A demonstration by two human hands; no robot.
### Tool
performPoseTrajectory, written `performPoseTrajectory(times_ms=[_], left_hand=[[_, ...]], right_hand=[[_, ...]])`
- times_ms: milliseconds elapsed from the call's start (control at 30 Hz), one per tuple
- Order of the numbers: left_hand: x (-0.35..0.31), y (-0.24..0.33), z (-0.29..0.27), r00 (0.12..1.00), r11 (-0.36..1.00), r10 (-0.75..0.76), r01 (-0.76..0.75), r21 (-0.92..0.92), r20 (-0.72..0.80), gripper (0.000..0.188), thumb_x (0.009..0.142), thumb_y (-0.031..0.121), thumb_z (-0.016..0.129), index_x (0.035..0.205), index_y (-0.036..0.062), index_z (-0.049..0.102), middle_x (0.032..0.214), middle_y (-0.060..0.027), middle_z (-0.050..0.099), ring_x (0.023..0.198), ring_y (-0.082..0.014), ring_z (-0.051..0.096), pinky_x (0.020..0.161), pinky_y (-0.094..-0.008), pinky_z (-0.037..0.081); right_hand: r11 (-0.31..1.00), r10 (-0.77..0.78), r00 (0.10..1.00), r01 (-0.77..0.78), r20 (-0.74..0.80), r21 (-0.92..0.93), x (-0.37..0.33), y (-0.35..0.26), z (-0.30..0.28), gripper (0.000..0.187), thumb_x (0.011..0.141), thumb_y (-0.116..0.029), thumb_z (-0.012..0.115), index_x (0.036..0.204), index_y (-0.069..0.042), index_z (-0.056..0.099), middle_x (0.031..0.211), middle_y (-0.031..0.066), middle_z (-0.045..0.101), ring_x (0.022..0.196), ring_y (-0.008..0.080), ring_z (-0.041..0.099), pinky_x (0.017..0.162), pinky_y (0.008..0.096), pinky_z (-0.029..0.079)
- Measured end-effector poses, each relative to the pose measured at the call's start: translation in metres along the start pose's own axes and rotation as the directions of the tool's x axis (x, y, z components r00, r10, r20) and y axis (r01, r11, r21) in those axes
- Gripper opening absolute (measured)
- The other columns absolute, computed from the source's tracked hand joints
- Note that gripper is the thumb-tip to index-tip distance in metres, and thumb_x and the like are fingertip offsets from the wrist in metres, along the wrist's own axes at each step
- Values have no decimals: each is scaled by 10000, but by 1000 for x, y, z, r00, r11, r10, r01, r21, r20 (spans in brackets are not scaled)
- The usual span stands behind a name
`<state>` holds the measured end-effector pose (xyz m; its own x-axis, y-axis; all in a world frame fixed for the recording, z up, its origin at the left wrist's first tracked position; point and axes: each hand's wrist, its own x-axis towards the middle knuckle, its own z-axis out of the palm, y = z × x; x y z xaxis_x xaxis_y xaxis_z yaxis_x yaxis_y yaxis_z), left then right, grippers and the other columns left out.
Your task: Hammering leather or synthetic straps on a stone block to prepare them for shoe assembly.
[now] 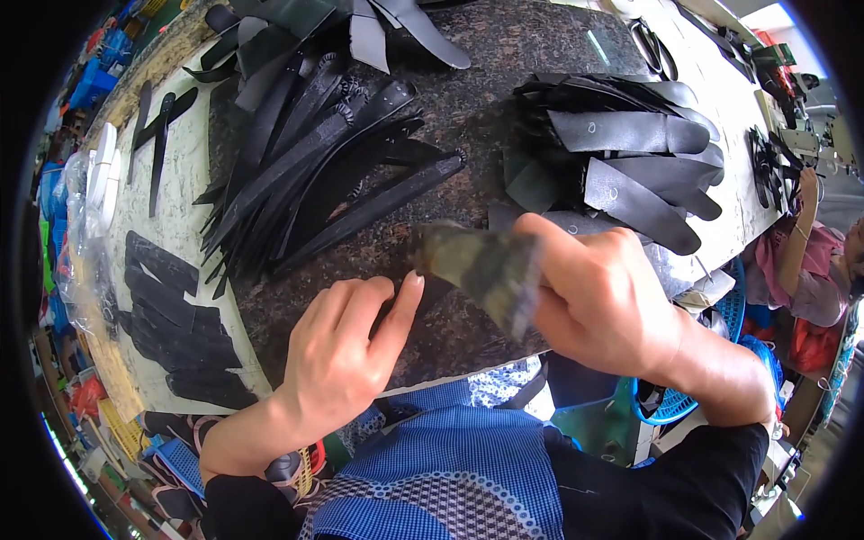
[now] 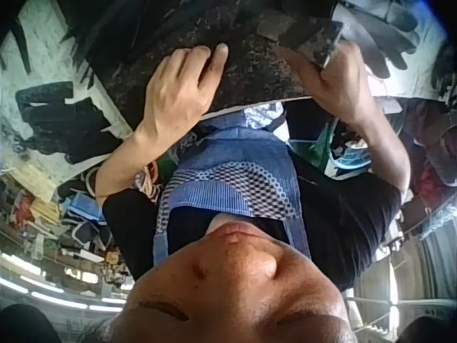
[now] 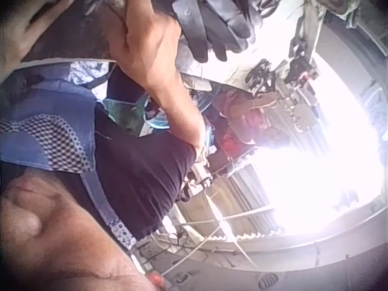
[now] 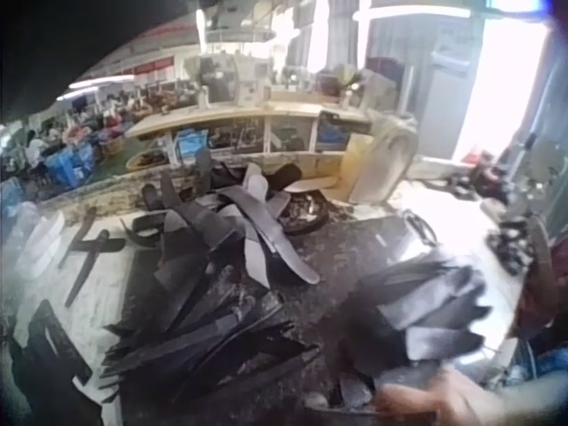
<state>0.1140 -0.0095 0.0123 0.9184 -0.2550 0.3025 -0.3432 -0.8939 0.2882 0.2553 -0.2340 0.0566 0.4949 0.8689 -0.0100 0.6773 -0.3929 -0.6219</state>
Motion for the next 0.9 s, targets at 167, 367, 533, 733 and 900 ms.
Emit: performPoseTrajectory(times_ms=[167,367,533,733,900], left_hand=[[-6,-18,-5,982,880,-187,166,-445,-3,334,718,-67,791,1046,-22,754,916,-84,622,762,-226,626,642,-322,529],[-16,-11,-2,989,946,-134,110,-304,-59,378,719,-90,779,1089,-21,745,914,-80,602,749,-219,599,600,-307,512],[-25,-15,-8,985,934,-159,129,-332,-64,345,695,-98,782,1033,-31,759,844,-59,588,678,-196,583,557,-306,493],[-24,-17,3,984,958,-87,40,-284,-158,347,709,-122,740,1046,-43,747,852,-63,581,673,-185,578,515,-282,474],[-16,-20,4,976,960,-117,63,-273,-185,285,726,-88,770,1006,-40,746,868,-68,605,690,-201,615,573,-305,521]], right_hand=[[998,49,997,-50,57,26,-10,-7,9,203,846,-98,730,922,-52,547,627,119,596,512,334,635,472,417,476],[999,-46,999,46,23,28,-18,4,22,155,881,-115,711,962,-68,587,639,79,614,510,282,646,473,399,492],[986,152,988,-153,14,68,-8,2,24,264,855,-103,748,1042,-26,578,701,164,644,555,325,670,491,382,516],[980,49,999,-50,6,193,-8,1,28,176,944,-128,682,1072,-23,621,758,90,684,581,238,674,535,388,513],[989,-10,997,21,73,-150,-13,-6,26,135,888,-96,686,957,-48,580,908,124,677,649,255,685,562,368,518]])
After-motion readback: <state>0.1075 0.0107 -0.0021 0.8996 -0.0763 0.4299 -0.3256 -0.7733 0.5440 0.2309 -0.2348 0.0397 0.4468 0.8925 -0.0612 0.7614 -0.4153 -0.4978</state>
